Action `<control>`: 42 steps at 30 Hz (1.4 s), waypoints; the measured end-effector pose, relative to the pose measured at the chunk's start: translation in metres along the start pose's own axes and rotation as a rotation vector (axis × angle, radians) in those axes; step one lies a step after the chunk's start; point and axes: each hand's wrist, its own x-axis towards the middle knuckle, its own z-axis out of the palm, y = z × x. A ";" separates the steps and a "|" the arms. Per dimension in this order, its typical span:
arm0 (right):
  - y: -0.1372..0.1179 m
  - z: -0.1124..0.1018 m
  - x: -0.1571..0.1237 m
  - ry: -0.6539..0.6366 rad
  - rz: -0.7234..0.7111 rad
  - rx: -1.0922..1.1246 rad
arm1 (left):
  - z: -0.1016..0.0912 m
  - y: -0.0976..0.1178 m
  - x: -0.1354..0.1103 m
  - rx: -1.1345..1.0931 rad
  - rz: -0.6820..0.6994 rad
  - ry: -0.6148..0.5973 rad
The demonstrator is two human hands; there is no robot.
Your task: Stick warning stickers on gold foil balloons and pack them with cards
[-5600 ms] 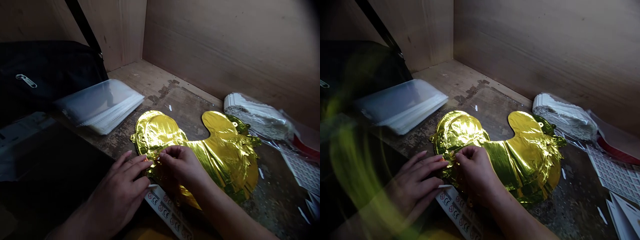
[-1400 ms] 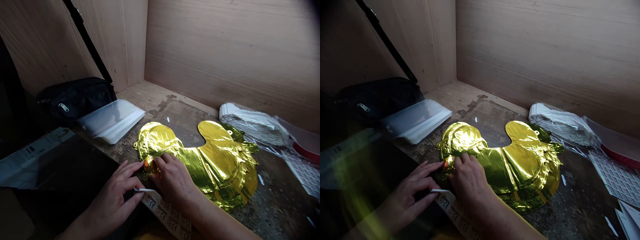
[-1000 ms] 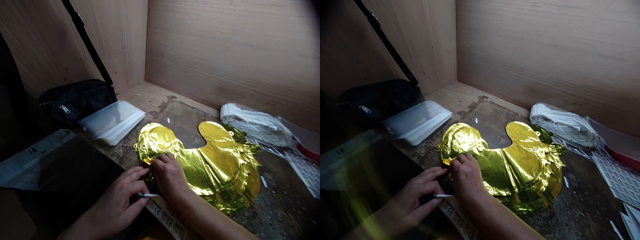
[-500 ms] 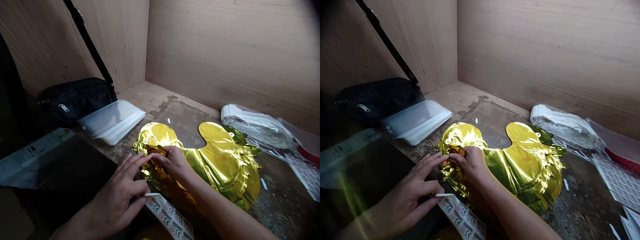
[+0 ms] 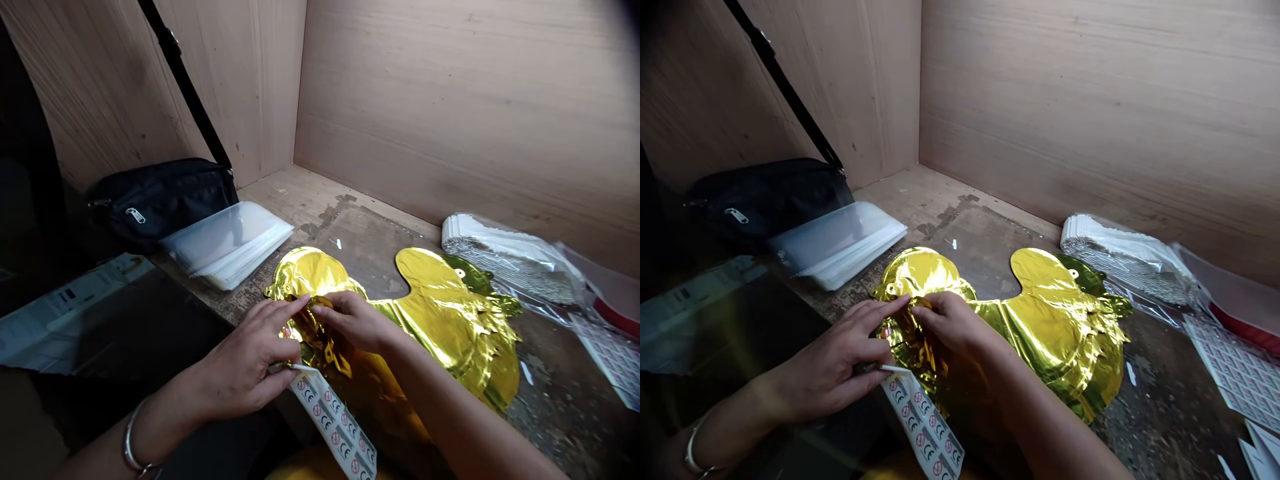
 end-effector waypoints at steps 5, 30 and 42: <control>0.001 0.002 0.001 0.120 0.059 0.154 | 0.001 -0.002 -0.003 0.057 -0.020 -0.092; -0.013 0.012 -0.039 0.372 0.010 -0.086 | 0.002 -0.001 0.006 -0.060 0.043 -0.080; -0.003 0.027 -0.059 0.539 -0.086 -0.440 | 0.007 -0.001 -0.001 -0.053 0.109 -0.019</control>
